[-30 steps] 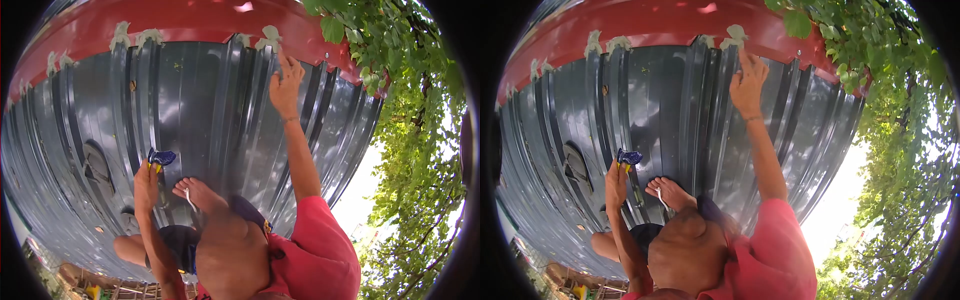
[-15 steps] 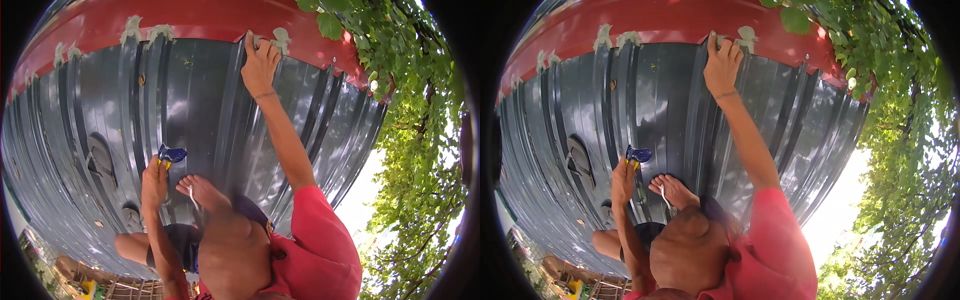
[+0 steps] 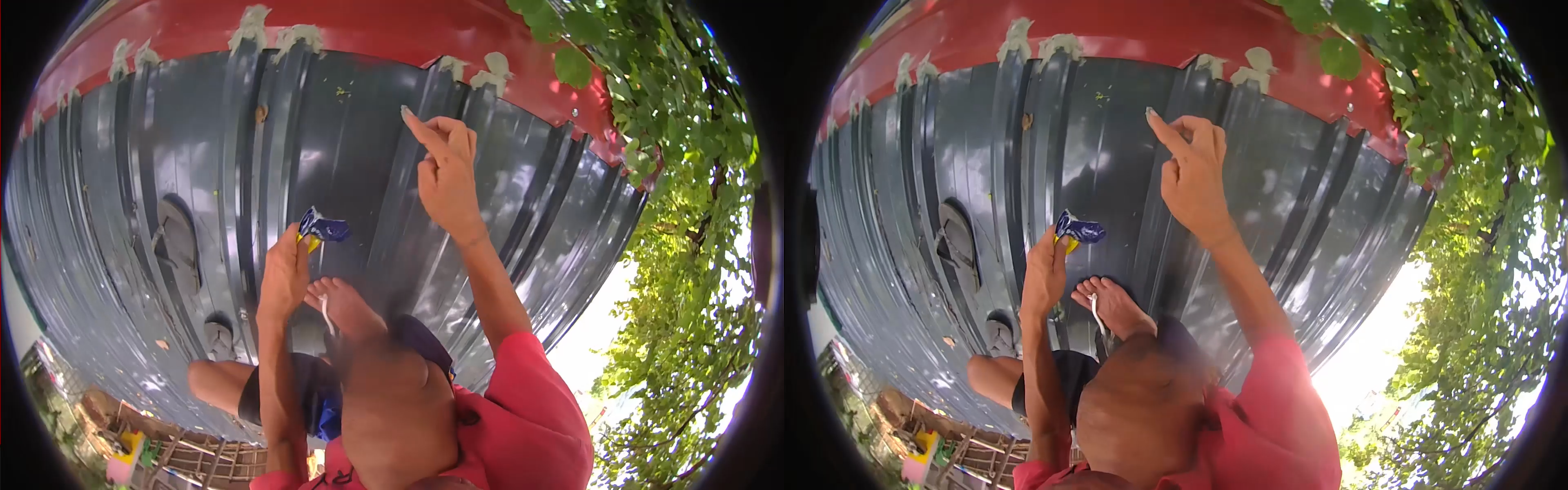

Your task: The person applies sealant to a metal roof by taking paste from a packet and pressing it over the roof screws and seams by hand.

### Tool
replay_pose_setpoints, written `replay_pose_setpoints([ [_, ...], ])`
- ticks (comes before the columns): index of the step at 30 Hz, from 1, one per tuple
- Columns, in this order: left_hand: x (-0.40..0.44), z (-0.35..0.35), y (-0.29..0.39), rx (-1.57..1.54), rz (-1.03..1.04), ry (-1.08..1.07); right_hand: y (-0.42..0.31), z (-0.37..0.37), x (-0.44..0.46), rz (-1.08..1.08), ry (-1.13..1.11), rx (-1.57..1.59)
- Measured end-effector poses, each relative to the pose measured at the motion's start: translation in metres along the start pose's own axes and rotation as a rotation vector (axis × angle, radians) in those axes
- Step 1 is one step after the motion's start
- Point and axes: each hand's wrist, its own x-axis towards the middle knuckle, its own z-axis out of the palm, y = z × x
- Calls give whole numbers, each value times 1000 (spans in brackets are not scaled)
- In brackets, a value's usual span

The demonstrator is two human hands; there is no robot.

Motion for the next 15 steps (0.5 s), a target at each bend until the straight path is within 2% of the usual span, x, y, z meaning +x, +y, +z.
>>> replay_pose_setpoints([
  [2, 3, 2, -1, -11, 53, 75, -24, -3, -12, 84, -105, 249],
  [5, 2, -7, 17, -131, 32, 67, -51, -1, -29, 195, -307, 550],
  [8, -3, -15, 22, -115, 52, 107, -72, 2, -38, 182, -412, 694],
  [15, -15, -20, 17, 12, 117, 181, -90, 14, -35, 398, -570, 889],
])
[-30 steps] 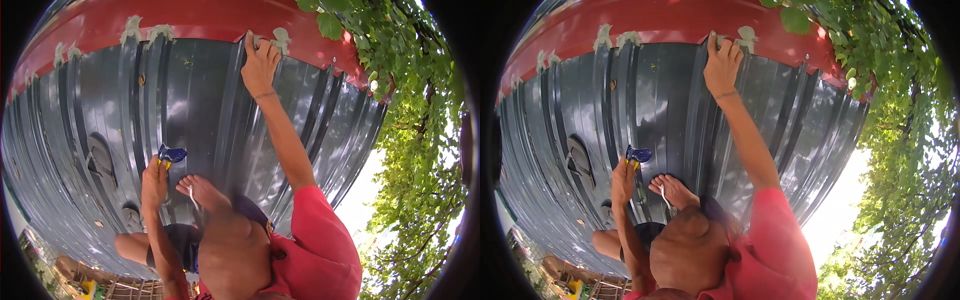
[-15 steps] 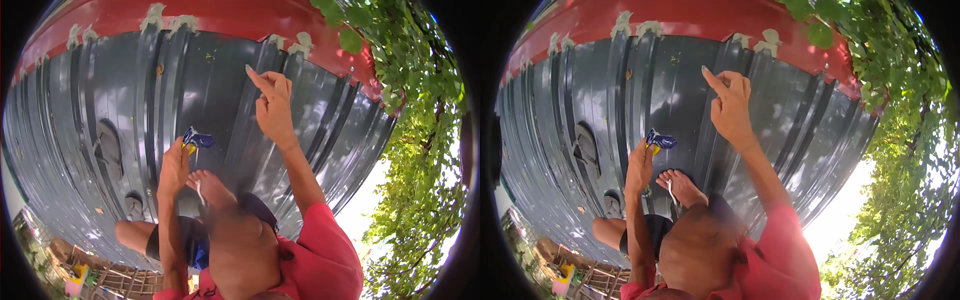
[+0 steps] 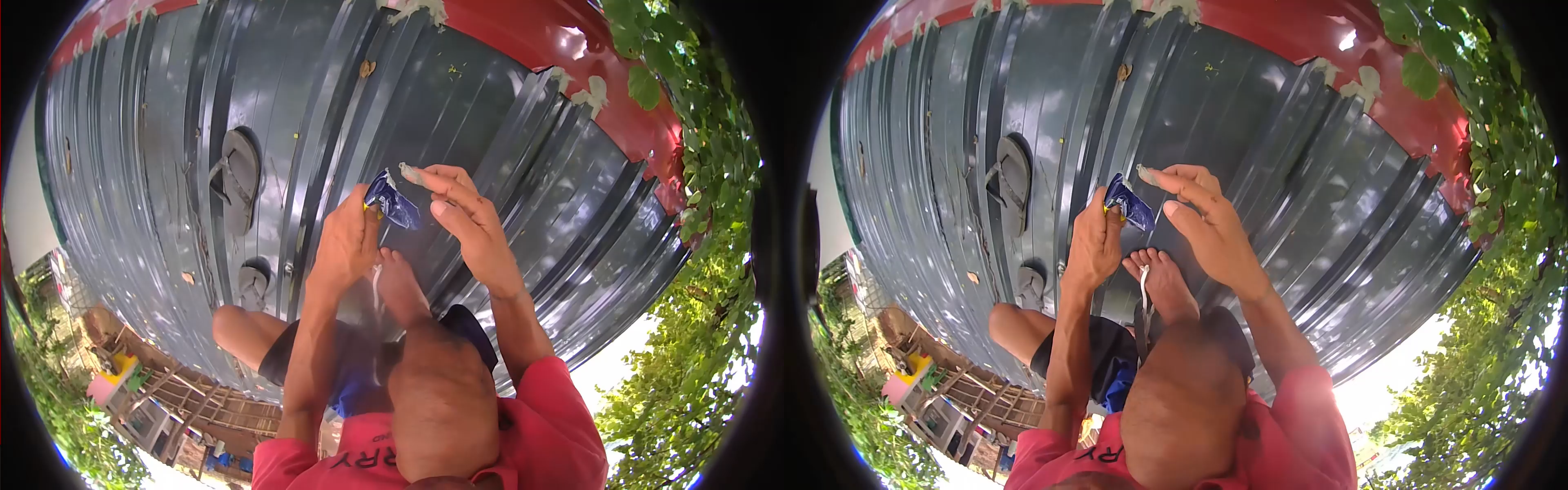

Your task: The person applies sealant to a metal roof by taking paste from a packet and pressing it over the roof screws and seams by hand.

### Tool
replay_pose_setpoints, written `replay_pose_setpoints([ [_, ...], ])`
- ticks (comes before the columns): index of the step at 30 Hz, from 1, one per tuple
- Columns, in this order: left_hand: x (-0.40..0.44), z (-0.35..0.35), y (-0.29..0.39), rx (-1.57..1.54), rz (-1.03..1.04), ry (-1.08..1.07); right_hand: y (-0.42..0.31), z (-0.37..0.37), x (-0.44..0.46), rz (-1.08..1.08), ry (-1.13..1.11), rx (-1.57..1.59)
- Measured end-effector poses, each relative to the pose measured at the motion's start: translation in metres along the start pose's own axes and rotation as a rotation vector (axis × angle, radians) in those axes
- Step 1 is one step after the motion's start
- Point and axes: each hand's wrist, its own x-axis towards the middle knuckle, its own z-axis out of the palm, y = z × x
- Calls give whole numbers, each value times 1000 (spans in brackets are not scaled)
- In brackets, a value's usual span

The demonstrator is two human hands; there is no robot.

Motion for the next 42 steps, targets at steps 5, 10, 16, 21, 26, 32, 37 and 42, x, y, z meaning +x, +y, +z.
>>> replay_pose_setpoints([
  [5, -5, -7, 0, 52, -13, 0, 3, 10, 1, -3, -17, 21],
  [10, -9, -7, -4, 94, 16, 30, 2, 17, 3, 64, -58, 125],
  [16, -10, -11, -8, 258, 60, 80, 11, 19, 14, 108, -120, 295],
  [21, -8, -8, -15, 343, 71, 145, -1, 21, 14, 118, -124, 412],
  [26, -15, -10, -60, 402, -106, 87, -41, -43, 15, -236, 214, 155],
  [32, -41, -30, -83, 264, -150, -39, 21, -177, 73, -466, 792, -1141],
  [37, -51, -34, -85, 194, -179, -58, 39, -202, 99, -450, 737, -1301],
  [42, -53, -37, -80, 121, -214, -43, 41, -206, 105, -416, 742, -1297],
])
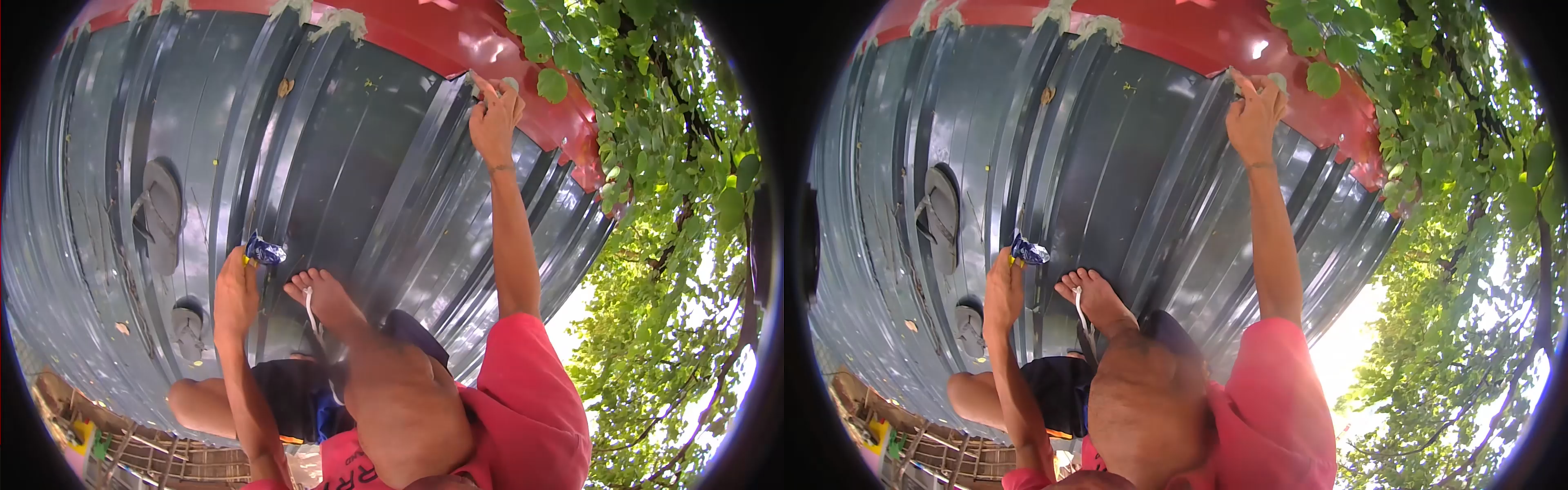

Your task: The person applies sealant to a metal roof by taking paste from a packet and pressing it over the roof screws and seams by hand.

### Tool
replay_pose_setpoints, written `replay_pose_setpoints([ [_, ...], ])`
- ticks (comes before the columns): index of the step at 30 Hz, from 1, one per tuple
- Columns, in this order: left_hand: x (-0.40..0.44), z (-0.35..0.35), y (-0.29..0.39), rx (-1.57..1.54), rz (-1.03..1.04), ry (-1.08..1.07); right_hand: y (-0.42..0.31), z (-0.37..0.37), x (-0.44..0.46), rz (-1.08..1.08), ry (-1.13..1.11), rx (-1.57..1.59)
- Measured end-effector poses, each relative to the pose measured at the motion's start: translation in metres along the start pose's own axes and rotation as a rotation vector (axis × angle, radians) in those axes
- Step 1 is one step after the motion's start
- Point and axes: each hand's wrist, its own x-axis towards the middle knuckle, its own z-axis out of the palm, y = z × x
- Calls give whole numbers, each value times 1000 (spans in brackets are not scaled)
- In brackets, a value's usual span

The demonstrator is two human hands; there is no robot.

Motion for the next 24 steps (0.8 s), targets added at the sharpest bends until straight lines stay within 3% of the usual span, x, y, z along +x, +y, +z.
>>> replay_pose_setpoints([
  [12, 6, 6, 11, 27, -14, -23, 16, 0, -3, -206, 60, -488],
  [24, 9, 6, 17, -20, 8, -50, -6, 4, -4, -288, 100, -469],
])
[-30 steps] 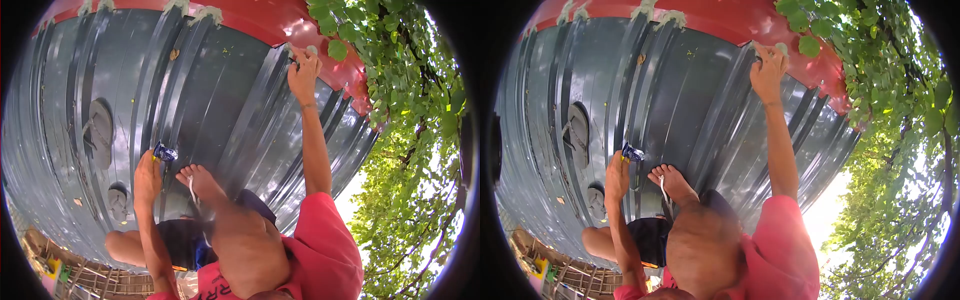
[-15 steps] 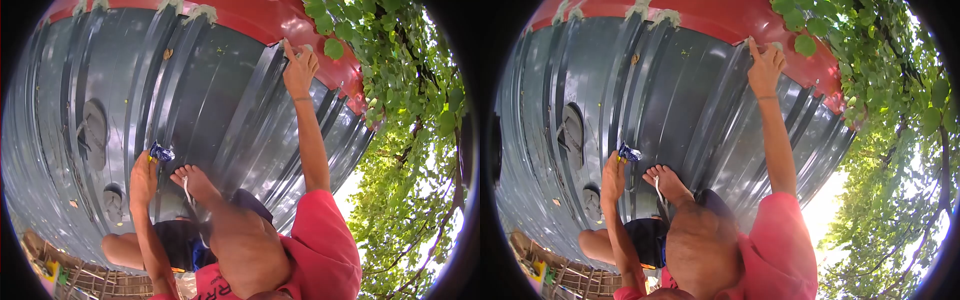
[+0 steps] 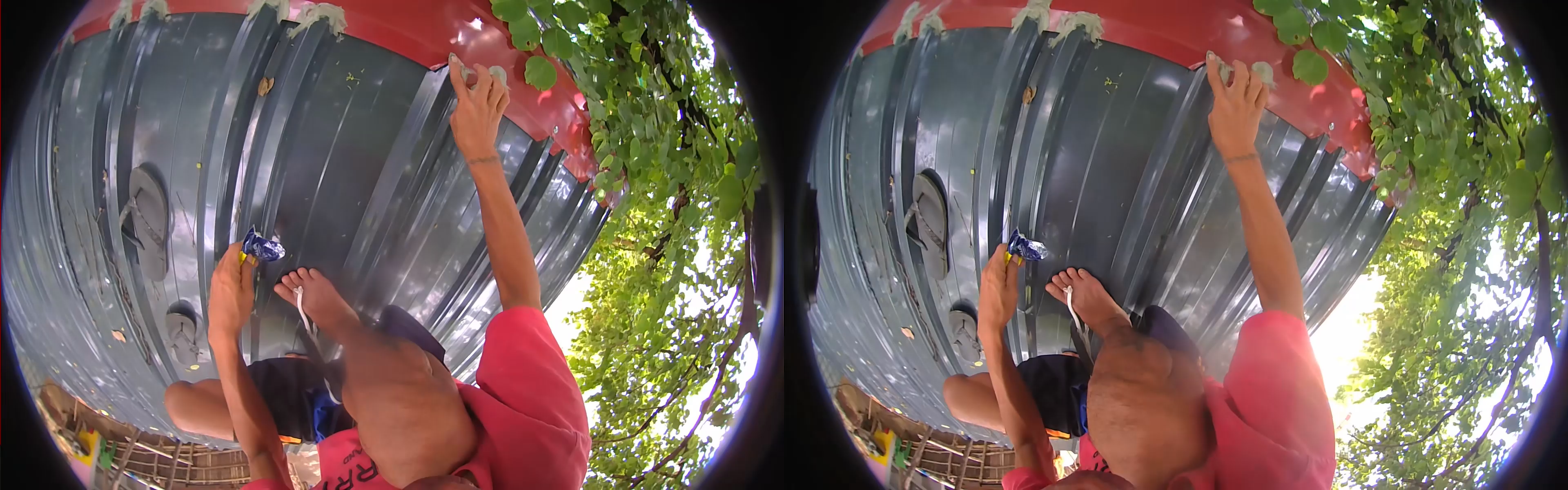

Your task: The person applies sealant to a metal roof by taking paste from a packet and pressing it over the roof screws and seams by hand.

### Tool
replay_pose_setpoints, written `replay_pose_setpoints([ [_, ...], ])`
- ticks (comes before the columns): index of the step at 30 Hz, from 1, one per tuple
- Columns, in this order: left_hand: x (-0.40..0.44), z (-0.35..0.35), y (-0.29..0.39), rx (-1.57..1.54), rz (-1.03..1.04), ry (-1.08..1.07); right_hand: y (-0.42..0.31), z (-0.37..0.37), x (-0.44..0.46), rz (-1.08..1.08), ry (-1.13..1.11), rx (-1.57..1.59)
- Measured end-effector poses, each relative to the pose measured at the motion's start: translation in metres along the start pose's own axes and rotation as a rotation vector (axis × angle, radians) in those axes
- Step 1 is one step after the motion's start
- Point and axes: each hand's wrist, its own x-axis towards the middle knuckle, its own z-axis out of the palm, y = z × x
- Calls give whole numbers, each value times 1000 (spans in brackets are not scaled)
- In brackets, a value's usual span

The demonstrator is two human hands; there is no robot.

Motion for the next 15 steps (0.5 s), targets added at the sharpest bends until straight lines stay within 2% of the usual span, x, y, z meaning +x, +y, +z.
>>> replay_pose_setpoints([
  [9, 2, -2, -1, -14, -20, -28, 3, 5, -17, 75, -70, 24],
  [15, 0, 0, -7, 27, -36, -51, 0, 4, -26, 251, -131, 168],
])
